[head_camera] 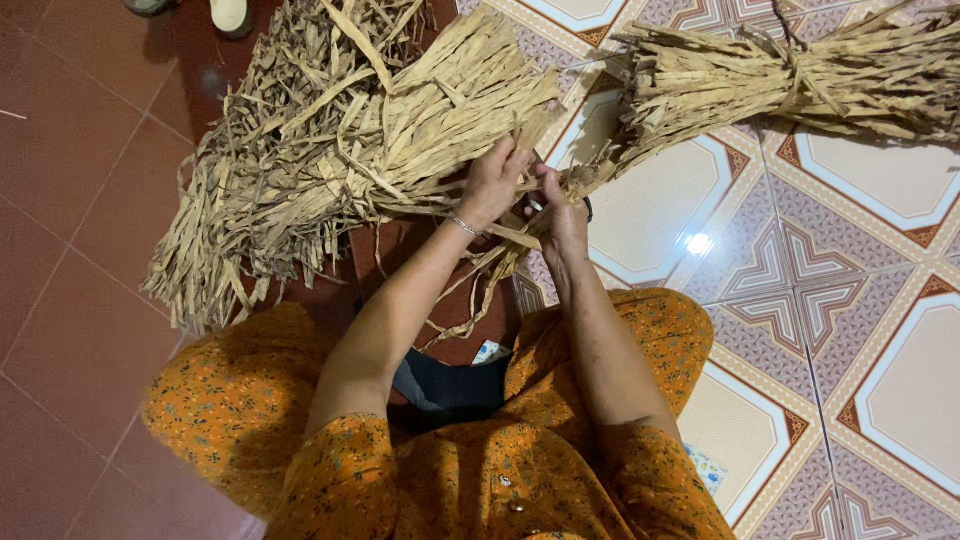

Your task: The person sits on a tiled floor and uses scissors to cut dried plant strips from a large bundle. They repeatedly pull strips from the bundle, cut them into smaller pieces, and place the cut pieces into a separate pile on the floor.

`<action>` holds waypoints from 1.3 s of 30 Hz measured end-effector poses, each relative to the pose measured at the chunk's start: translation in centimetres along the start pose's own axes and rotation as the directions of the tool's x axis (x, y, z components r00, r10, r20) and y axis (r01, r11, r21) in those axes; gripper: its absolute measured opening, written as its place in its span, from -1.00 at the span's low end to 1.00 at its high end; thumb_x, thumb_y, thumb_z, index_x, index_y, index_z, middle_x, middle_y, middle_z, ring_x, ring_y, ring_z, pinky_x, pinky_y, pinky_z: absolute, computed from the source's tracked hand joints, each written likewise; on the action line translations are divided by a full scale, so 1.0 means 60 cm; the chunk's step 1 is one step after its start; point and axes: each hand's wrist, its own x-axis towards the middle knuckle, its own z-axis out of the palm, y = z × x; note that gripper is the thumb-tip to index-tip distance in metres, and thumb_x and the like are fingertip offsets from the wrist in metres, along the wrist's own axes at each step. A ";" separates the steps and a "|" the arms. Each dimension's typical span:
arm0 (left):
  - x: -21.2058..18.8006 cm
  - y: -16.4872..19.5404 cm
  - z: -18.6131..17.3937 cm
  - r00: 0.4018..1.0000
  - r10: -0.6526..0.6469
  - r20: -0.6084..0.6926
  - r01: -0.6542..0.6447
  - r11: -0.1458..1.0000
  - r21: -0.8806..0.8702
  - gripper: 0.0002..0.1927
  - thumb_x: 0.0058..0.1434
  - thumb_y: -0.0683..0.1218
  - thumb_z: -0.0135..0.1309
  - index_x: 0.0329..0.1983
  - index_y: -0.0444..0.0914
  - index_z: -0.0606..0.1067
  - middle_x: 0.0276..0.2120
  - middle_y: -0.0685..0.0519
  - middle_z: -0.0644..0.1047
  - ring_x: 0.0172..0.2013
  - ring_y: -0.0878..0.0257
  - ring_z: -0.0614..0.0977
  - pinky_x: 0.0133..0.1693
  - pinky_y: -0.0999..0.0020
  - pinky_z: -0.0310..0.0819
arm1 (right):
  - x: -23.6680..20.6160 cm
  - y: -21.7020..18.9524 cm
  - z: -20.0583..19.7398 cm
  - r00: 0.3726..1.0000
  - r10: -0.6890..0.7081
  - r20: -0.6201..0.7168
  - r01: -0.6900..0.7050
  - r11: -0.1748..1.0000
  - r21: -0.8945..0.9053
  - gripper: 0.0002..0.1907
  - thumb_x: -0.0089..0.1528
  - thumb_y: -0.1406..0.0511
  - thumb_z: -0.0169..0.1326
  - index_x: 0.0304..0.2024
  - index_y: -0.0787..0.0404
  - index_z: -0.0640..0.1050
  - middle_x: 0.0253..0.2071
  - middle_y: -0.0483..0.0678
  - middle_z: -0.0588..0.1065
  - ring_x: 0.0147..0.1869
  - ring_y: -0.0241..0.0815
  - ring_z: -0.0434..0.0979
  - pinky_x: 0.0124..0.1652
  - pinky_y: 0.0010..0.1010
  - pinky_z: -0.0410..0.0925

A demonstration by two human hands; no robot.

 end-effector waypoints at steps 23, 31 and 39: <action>-0.021 -0.011 -0.024 0.948 0.205 0.244 -0.283 0.893 0.349 -0.83 0.44 -0.08 0.01 -0.10 -0.22 0.58 -0.33 0.06 0.42 -0.34 0.26 0.47 -0.23 0.28 0.46 | -0.003 0.010 -0.013 0.989 -0.086 0.122 0.079 0.995 0.061 -0.50 0.31 0.05 0.19 0.11 0.27 0.51 -0.18 -0.06 0.53 -0.06 -0.17 0.51 -0.02 -0.20 0.48; -0.055 0.014 -0.059 0.892 0.407 0.196 -0.448 0.738 0.504 -0.65 0.18 -0.03 0.30 0.04 -0.15 0.62 -0.20 0.08 0.50 -0.14 0.15 0.47 -0.06 0.15 0.41 | -0.002 0.001 -0.005 0.999 0.034 -0.003 -0.034 0.999 0.005 -0.66 0.18 0.10 0.25 -0.19 0.19 0.54 -0.19 -0.02 0.53 -0.13 -0.11 0.55 -0.14 0.00 0.57; -0.104 0.015 -0.065 0.917 0.143 0.372 -0.372 0.645 0.668 -0.87 0.18 0.00 0.24 -0.31 -0.13 0.60 -0.27 0.13 0.44 -0.23 0.26 0.44 -0.11 0.27 0.39 | 0.008 0.005 -0.014 0.987 0.041 0.154 -0.053 0.995 0.080 -0.62 0.30 0.08 0.18 -0.02 0.21 0.50 0.01 0.17 0.54 0.01 0.06 0.55 -0.01 0.00 0.48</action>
